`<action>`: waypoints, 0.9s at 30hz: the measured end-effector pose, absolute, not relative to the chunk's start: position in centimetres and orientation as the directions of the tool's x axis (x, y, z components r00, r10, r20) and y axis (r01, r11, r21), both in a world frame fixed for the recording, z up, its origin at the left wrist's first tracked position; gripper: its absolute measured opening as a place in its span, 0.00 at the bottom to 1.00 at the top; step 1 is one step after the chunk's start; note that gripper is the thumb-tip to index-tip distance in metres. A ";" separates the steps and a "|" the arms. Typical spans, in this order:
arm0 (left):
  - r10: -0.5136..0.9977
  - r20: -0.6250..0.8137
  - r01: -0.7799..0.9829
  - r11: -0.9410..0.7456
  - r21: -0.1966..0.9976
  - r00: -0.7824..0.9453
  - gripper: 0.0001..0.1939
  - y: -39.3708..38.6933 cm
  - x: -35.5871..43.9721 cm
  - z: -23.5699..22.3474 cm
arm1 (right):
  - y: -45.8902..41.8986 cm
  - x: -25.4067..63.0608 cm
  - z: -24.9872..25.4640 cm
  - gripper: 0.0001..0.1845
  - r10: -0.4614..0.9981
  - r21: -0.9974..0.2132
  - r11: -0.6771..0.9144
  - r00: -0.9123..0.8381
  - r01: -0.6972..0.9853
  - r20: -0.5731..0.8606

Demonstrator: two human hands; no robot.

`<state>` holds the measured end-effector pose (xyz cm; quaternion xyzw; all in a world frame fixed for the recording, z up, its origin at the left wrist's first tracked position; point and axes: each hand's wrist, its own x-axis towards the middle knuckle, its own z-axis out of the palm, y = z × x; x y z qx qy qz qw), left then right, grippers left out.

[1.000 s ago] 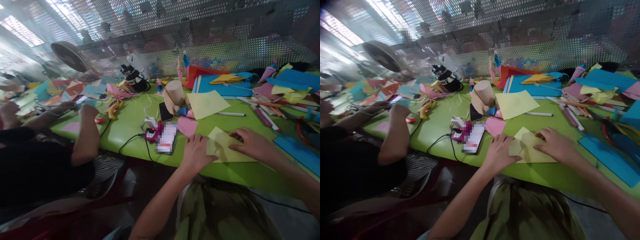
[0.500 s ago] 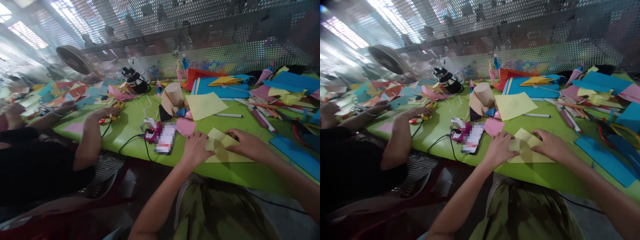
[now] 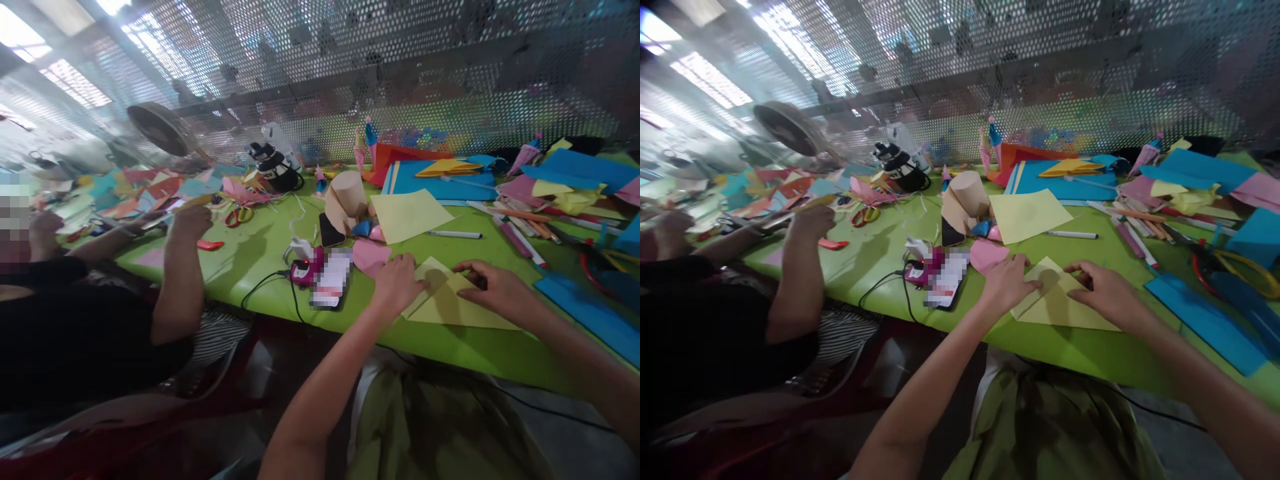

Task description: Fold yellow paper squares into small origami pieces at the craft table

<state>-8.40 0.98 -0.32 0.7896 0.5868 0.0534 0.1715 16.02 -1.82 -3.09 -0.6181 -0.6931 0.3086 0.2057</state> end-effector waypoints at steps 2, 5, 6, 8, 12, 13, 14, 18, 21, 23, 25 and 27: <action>0.944 -0.092 0.916 -0.279 0.289 0.317 0.22 1.1 -8.1 -0.3 | -1.9 16.0 -3.1 0.22 0.986 -0.671 0.046 -0.142 0.740 -0.090; 0.939 -0.099 0.917 -0.292 0.273 0.329 0.19 1.3 -7.9 -0.2 | -2.0 15.9 -3.4 0.21 0.988 -0.665 0.063 -0.140 0.744 -0.062; 0.936 -0.106 0.914 -0.296 0.278 0.335 0.18 1.4 -7.8 -0.2 | -2.0 15.9 -3.4 0.20 0.988 -0.670 0.073 -0.145 0.739 -0.053; 0.931 -0.106 0.906 -0.307 0.293 0.350 0.15 1.4 -7.8 -0.3 | -2.2 15.9 -3.6 0.20 0.988 -0.685 0.085 -0.152 0.723 -0.038; 0.926 -0.086 0.885 -0.320 0.339 0.368 0.10 1.5 -7.7 -0.2 | -2.4 16.0 -3.7 0.20 0.990 -0.703 0.087 -0.139 0.706 -0.018; 0.926 -0.094 0.876 -0.307 0.371 0.365 0.09 1.5 -7.8 -0.1 | -2.3 16.1 -3.7 0.21 0.991 -0.702 0.092 -0.130 0.706 -0.002; 0.925 -0.103 0.860 -0.294 0.418 0.366 0.10 1.6 -7.8 0.0 | -2.3 16.1 -3.7 0.23 0.993 -0.703 0.099 -0.117 0.704 0.023; 0.875 -0.064 0.665 -0.315 0.677 0.480 0.14 2.3 -8.4 0.7 | -1.5 16.8 -3.5 0.39 0.995 -0.786 0.101 -0.050 0.609 0.089; 0.841 0.003 0.525 -0.340 0.781 0.541 0.16 2.9 -8.6 1.4 | -1.0 17.5 -3.0 0.35 0.987 -0.895 0.017 -0.151 0.447 -0.057; 0.838 0.041 0.465 -0.342 0.816 0.545 0.16 3.5 -8.5 2.1 | -0.9 17.8 -2.4 0.28 0.952 -0.935 -0.089 -0.249 0.342 -0.181; 0.846 0.125 0.382 -0.361 0.851 0.519 0.20 4.1 -8.5 2.6 | -0.8 18.2 -1.8 0.26 0.933 -0.950 -0.175 -0.265 0.257 -0.244; 0.884 0.218 0.291 -0.356 0.888 0.414 0.25 4.6 -8.6 2.8 | -0.8 18.5 -1.4 0.27 0.955 -0.960 -0.200 -0.183 0.195 -0.235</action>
